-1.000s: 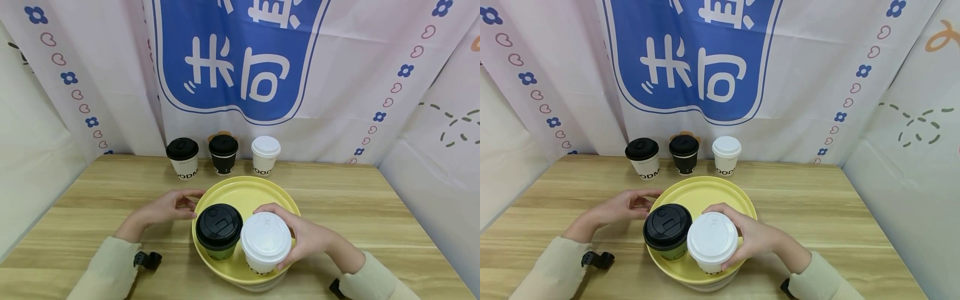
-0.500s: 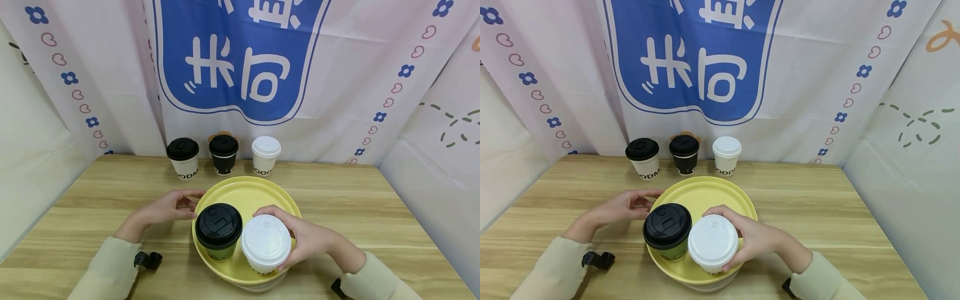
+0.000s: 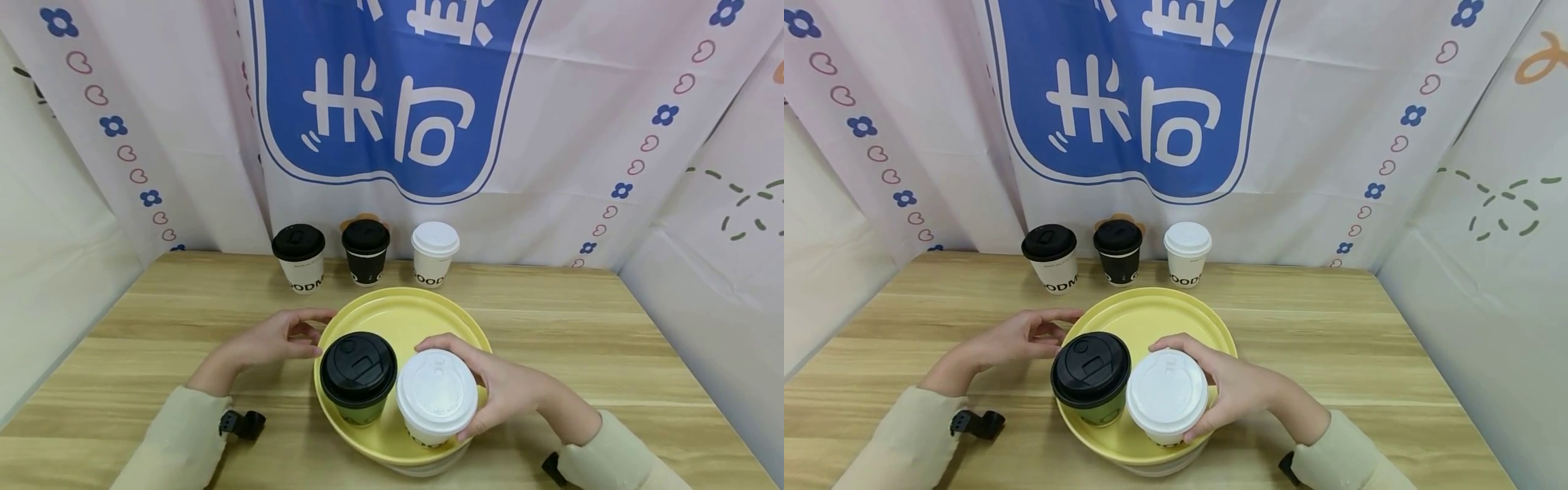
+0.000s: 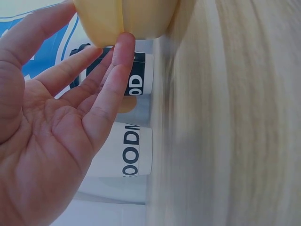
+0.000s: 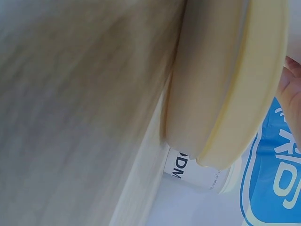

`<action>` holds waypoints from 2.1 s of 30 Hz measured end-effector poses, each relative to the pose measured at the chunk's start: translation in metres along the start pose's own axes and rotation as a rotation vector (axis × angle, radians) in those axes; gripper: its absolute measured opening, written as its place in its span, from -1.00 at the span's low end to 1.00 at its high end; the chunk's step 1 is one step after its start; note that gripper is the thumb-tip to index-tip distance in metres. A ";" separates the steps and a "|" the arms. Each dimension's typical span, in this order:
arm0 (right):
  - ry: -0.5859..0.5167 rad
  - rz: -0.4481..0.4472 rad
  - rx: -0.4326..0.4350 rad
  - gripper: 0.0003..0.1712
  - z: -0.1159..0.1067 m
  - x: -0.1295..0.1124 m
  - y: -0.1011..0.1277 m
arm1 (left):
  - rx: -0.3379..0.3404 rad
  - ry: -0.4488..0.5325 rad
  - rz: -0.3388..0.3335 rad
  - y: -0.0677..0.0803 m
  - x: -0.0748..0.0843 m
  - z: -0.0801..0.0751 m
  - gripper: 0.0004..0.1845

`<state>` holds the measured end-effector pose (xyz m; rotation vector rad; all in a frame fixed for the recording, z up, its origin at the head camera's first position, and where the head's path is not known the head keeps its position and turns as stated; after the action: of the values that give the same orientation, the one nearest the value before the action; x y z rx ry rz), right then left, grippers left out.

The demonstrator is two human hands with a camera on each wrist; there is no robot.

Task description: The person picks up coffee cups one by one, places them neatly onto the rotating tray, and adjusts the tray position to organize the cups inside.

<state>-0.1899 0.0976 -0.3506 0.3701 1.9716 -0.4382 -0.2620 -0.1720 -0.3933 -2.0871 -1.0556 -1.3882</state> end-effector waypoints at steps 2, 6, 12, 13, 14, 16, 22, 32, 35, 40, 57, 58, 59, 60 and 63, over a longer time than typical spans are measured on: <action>0.007 -0.003 -0.006 0.19 0.000 0.000 0.001 | 0.001 0.003 -0.001 0.000 0.000 0.000 -0.24; 0.035 -0.031 -0.016 0.23 -0.002 -0.002 0.002 | 0.003 -0.013 0.006 -0.001 0.000 0.000 -0.25; 0.032 -0.071 -0.024 0.25 -0.006 -0.006 0.005 | 0.008 -0.020 0.002 -0.001 0.000 0.000 -0.26; 0.030 -0.071 -0.023 0.25 -0.007 -0.007 0.006 | 0.007 -0.018 0.000 -0.001 0.000 0.000 -0.26; 0.026 -0.071 -0.023 0.25 -0.008 -0.008 0.006 | 0.006 -0.017 -0.001 -0.001 0.000 0.000 -0.26; 0.026 -0.066 -0.019 0.24 -0.011 -0.009 0.007 | 0.004 -0.015 -0.003 -0.001 0.001 0.000 -0.26; 0.041 -0.055 0.013 0.22 -0.023 -0.013 0.011 | 0.004 -0.024 -0.007 -0.001 0.001 -0.001 -0.26; 0.055 -0.050 0.122 0.09 -0.053 -0.014 0.022 | -0.007 -0.029 0.001 0.000 0.003 0.000 -0.27; 0.057 -0.055 0.157 0.05 -0.063 -0.013 0.024 | -0.009 -0.038 0.012 0.000 0.005 0.000 -0.27; 0.042 -0.049 0.231 0.01 -0.082 -0.012 0.026 | -0.008 -0.047 0.018 0.001 0.008 0.000 -0.27; 0.035 0.013 0.458 -0.23 -0.150 0.011 0.025 | -0.008 -0.054 -0.002 0.000 0.002 -0.001 -0.26; 0.036 0.023 0.465 -0.24 -0.152 0.014 0.024 | -0.007 -0.049 -0.007 0.000 0.002 -0.001 -0.26; 0.035 0.033 0.473 -0.24 -0.154 0.016 0.024 | -0.005 -0.044 -0.013 0.000 0.001 -0.001 -0.26; 0.035 0.043 0.481 -0.25 -0.156 0.018 0.023 | -0.006 -0.040 -0.017 0.000 0.000 -0.001 -0.26; 0.043 0.075 0.509 -0.25 -0.162 0.025 0.021 | -0.006 -0.035 -0.017 0.000 0.000 -0.001 -0.25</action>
<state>-0.3198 0.1927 -0.3119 0.7751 1.8622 -0.8917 -0.2624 -0.1725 -0.3928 -2.1182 -1.0870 -1.3691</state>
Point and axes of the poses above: each hand's wrist, its own y-axis away from the middle knuckle, its own z-axis out of the palm, x = y × z, the point moved 8 cm from there along -y, towards the middle knuckle, and after that the axes turned 1 degree about z, right-handed, at the moved point
